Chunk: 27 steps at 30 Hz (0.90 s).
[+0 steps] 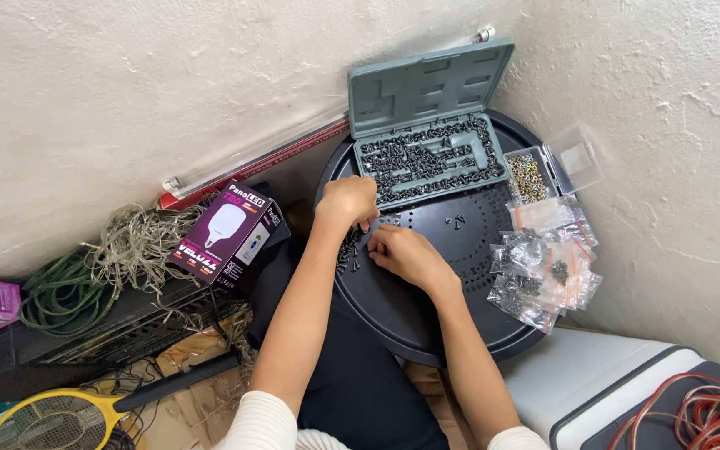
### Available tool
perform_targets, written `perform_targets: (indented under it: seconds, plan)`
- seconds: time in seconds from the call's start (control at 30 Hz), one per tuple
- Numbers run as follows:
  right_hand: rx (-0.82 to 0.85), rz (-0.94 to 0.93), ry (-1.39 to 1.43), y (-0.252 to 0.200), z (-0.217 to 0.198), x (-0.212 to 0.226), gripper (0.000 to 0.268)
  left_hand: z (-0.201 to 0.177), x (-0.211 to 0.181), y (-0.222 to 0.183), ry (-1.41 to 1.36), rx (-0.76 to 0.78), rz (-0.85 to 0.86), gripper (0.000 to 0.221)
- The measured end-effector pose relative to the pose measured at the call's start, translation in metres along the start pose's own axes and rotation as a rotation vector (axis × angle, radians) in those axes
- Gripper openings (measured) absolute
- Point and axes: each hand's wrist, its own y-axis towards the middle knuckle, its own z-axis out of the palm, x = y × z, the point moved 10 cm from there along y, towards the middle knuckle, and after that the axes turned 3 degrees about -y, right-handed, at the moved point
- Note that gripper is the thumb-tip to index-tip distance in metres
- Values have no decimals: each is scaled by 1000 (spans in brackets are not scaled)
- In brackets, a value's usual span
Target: Organizing small black components by picking them from a tray and placing them into a small plastic bag.
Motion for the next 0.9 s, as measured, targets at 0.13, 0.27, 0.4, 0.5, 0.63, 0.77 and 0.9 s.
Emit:
perform_targets:
  seconds: [0.13,0.27,0.4,0.5,0.63,0.77,0.9]
  plan:
    - [-88,50,79,-8,-23,-21,5,-4,-23,-20,-18,61,53,12]
    - [-267,178,88,-22,-48,-64,6,16,-54,-16,-63,109,183,15]
    - [-432,285,134,-45,-75,-97,7,21,-91,-7,1,38,337,18]
    - [-485,281,166,-57,-90,-96,8,16,-109,-15,3,6,377,15]
    - [-509,278,166,-59,-93,-98,8,19,-112,-13,68,-44,386,18]
    - [-534,251,165,-59,-96,-94,7,29,-106,2,93,-171,406,15]
    - [-630,324,138,-70,-106,-103,4,33,-108,15,164,-300,386,20]
